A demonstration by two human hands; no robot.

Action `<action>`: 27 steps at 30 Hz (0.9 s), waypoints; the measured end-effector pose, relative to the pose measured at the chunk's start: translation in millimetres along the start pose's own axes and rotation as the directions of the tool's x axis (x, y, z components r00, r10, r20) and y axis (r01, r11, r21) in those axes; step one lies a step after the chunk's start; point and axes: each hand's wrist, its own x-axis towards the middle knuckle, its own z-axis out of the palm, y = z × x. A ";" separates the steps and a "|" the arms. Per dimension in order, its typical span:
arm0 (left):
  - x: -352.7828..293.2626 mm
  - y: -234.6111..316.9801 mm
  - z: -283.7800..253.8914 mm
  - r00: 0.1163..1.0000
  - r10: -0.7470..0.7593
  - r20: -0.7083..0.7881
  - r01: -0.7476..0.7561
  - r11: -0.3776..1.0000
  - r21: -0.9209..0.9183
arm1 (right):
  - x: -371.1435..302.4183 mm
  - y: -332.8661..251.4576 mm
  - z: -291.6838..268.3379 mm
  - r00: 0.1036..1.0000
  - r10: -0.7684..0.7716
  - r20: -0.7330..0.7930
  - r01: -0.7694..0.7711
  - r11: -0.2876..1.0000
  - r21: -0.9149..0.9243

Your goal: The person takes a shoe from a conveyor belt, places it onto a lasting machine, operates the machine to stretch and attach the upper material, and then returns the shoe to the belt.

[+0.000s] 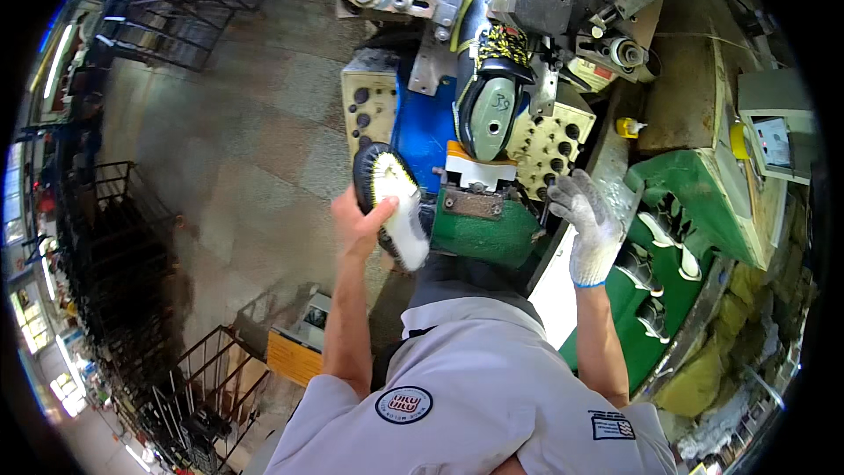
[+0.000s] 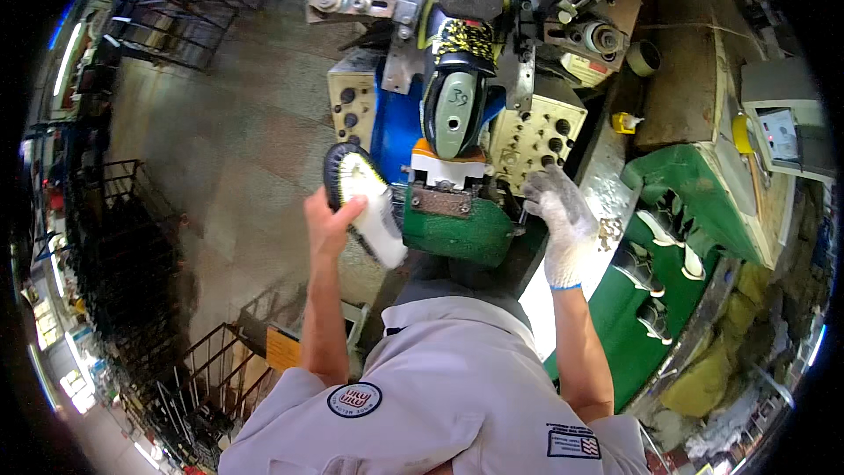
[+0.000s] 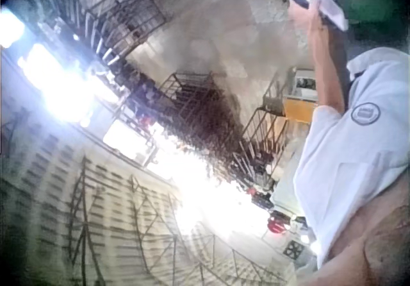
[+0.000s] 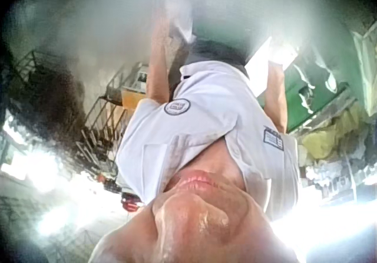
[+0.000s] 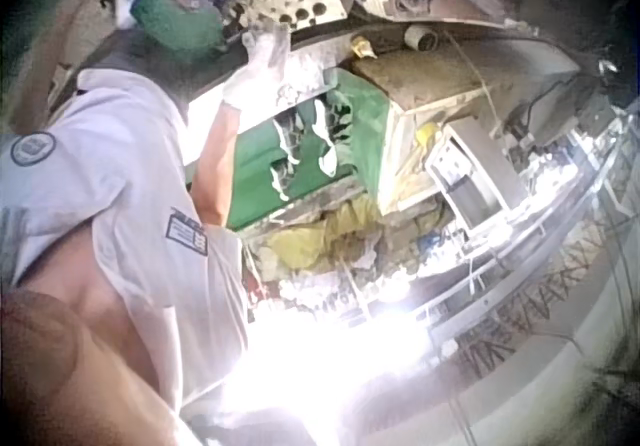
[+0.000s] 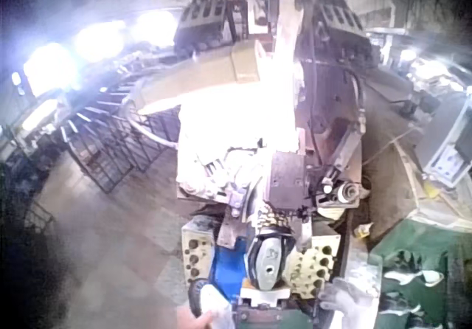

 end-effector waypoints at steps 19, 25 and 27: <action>-77.1 173.8 241.5 0.564 -0.004 0.826 -0.169 0.978 0.120 | -12.4 -59.7 -126.6 0.980 -0.142 0.138 0.118 0.979 0.163; -104.8 168.2 291.4 0.604 0.435 0.668 -0.732 0.634 0.249 | -102.7 69.6 -377.3 0.871 0.051 -0.488 -0.022 0.998 0.065; -58.1 167.3 246.8 0.780 0.555 0.288 -0.625 0.672 0.397 | -138.5 124.4 -459.3 0.792 0.302 -0.530 -0.198 0.949 0.246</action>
